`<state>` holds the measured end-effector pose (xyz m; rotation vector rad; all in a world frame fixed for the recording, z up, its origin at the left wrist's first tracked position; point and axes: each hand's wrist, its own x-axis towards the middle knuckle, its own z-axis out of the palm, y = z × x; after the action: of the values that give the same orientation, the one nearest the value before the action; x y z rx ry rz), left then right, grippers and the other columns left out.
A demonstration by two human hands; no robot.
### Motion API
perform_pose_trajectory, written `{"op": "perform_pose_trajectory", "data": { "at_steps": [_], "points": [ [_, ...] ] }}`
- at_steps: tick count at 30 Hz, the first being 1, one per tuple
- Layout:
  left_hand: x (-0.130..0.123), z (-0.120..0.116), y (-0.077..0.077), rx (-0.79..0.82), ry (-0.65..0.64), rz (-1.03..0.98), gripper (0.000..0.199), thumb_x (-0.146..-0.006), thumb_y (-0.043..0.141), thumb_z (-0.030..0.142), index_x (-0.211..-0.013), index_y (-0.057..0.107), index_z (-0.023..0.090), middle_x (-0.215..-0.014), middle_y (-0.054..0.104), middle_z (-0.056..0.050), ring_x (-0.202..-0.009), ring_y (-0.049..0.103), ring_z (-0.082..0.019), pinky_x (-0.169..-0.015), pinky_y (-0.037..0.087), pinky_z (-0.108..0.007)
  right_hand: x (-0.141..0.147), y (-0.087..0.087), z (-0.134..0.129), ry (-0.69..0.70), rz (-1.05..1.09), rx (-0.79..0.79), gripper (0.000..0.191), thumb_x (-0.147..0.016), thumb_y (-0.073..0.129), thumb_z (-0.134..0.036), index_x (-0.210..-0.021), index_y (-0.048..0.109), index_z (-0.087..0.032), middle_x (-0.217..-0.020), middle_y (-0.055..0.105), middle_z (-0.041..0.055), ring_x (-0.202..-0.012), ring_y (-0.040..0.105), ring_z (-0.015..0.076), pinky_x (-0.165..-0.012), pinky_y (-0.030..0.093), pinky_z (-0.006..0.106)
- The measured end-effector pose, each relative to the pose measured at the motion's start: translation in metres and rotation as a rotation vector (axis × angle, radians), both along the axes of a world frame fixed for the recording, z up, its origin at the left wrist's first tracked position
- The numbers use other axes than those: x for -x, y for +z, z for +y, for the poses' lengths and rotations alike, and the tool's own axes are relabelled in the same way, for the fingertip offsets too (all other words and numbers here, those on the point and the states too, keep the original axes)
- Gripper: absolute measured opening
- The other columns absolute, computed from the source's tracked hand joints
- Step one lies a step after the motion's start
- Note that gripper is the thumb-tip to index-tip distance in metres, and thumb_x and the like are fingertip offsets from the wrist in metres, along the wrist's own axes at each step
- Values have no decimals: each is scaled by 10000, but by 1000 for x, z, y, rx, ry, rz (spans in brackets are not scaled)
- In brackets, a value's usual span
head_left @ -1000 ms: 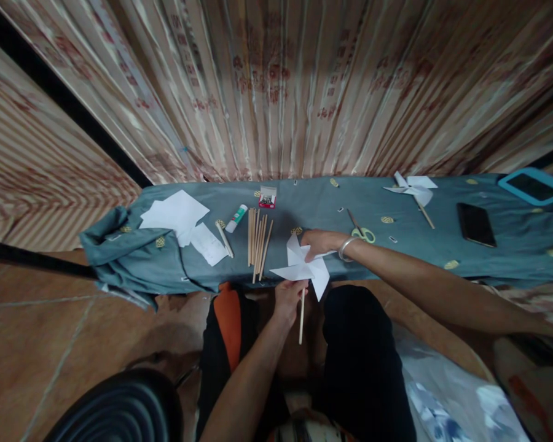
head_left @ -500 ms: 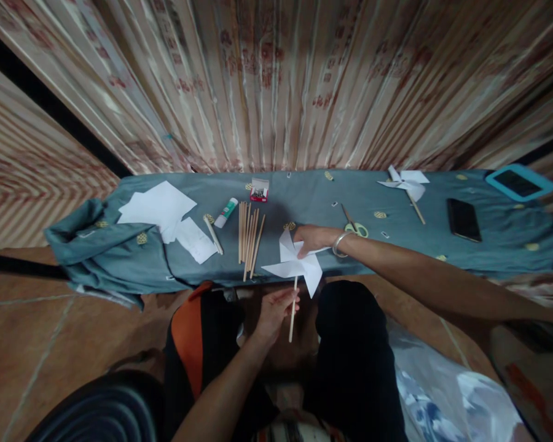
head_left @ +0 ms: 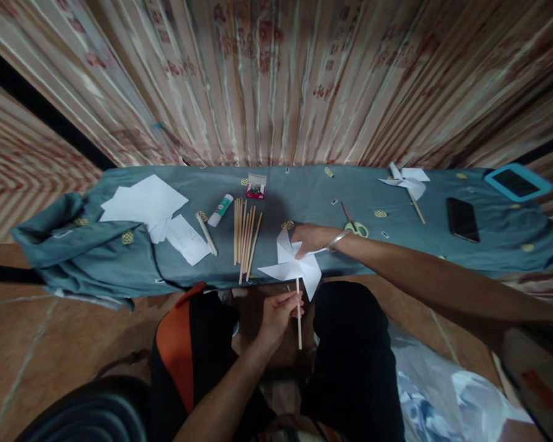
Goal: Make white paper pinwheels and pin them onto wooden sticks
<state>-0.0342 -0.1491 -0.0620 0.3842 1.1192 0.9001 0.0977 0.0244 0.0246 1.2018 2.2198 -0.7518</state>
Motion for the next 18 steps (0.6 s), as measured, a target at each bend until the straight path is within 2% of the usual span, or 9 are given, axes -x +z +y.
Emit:
{"op": "perform_pose_trajectory", "data": {
  "at_steps": [8, 18],
  "points": [
    [-5, 0, -2, 24, -14, -20, 353, -504, 892, 362, -750, 789, 131, -621, 704, -58, -480, 601, -112, -512, 465, -232, 1, -4, 4, 34, -9, 8, 342, -733, 742, -308, -1034, 758, -145, -1004, 746, 77, -912, 659, 226, -719, 428, 253],
    [16, 6, 3, 18, -13, 39, 291, -521, 874, 338, -711, 783, 137, -597, 683, -52, -476, 544, -87, -496, 431, -215, 5, 0, 5, 47, -29, 19, 323, -732, 740, -292, -1020, 758, -145, -1006, 746, 72, -915, 652, 221, -723, 429, 253]
  ]
}}
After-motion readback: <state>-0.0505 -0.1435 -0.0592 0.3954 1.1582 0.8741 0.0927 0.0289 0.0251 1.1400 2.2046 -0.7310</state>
